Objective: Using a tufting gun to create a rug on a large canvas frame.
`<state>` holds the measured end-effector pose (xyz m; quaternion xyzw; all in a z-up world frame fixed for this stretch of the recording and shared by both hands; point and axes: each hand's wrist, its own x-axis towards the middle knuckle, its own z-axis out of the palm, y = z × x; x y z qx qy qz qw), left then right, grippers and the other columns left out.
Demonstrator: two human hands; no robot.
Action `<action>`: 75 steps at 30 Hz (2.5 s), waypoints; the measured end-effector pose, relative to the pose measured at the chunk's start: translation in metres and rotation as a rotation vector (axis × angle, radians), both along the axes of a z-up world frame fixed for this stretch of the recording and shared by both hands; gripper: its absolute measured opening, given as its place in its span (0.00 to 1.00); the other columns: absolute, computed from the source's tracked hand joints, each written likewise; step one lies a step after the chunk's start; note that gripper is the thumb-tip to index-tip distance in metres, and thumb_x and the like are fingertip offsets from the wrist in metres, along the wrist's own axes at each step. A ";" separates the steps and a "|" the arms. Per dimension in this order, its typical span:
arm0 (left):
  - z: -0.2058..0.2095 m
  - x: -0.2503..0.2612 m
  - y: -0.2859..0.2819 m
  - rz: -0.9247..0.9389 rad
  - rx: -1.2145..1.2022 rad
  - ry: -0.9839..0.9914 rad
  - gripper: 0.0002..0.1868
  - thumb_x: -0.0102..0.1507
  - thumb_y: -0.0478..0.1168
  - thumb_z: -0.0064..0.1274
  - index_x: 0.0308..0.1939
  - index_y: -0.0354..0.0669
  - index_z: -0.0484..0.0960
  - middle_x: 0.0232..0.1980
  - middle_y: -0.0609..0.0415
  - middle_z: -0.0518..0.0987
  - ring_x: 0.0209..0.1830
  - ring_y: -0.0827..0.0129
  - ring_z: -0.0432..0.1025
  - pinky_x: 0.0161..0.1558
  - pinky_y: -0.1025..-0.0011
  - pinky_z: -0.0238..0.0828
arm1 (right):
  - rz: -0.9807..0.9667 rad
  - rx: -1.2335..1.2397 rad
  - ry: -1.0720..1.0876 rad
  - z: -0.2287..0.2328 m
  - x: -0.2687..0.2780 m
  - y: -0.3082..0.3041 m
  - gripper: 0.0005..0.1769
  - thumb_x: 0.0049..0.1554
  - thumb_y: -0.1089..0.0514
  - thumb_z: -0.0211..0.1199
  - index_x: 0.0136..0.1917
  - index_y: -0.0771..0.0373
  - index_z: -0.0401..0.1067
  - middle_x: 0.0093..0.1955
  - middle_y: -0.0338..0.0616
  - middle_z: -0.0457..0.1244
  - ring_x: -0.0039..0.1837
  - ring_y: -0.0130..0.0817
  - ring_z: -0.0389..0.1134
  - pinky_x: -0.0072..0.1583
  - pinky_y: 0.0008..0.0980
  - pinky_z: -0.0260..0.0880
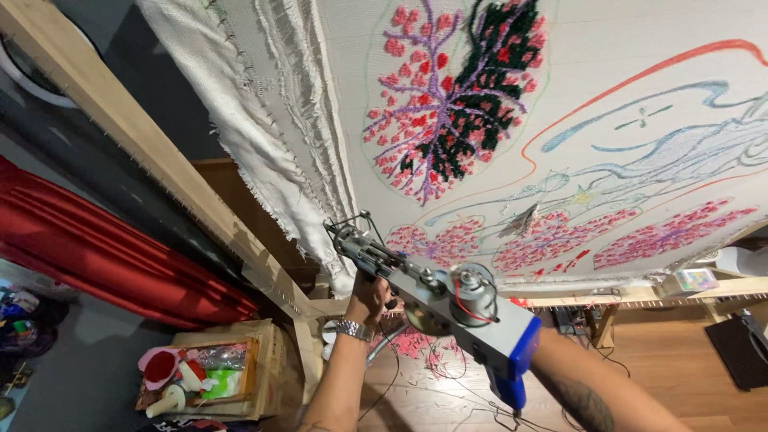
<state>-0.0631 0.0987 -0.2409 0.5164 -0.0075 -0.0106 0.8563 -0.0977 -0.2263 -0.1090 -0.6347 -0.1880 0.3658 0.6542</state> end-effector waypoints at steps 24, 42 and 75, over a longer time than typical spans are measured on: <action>0.129 -0.059 0.126 0.181 -0.142 -0.026 0.24 0.72 0.53 0.40 0.64 0.44 0.76 0.62 0.56 0.78 0.59 0.65 0.73 0.61 0.62 0.70 | -1.101 -1.026 -0.654 -0.044 -0.097 -0.473 0.19 0.64 0.48 0.64 0.58 0.64 0.79 0.53 0.54 0.72 0.55 0.43 0.74 0.61 0.40 0.72; 0.241 -0.070 -0.120 -0.495 -0.020 -0.444 0.30 0.71 0.55 0.49 0.64 0.30 0.75 0.67 0.43 0.75 0.56 0.70 0.72 0.57 0.70 0.69 | -0.574 -0.193 -0.987 0.340 0.004 -0.148 0.10 0.64 0.57 0.63 0.56 0.63 0.79 0.47 0.40 0.72 0.50 0.24 0.72 0.55 0.29 0.73; 0.246 -0.102 0.134 -0.064 0.309 -0.079 0.21 0.71 0.55 0.52 0.58 0.45 0.80 0.42 0.59 0.68 0.21 0.78 0.65 0.20 0.75 0.61 | -0.522 -1.511 -0.153 -0.095 -0.184 -0.612 0.43 0.45 0.25 0.73 0.36 0.73 0.74 0.36 0.59 0.66 0.42 0.47 0.66 0.49 0.43 0.76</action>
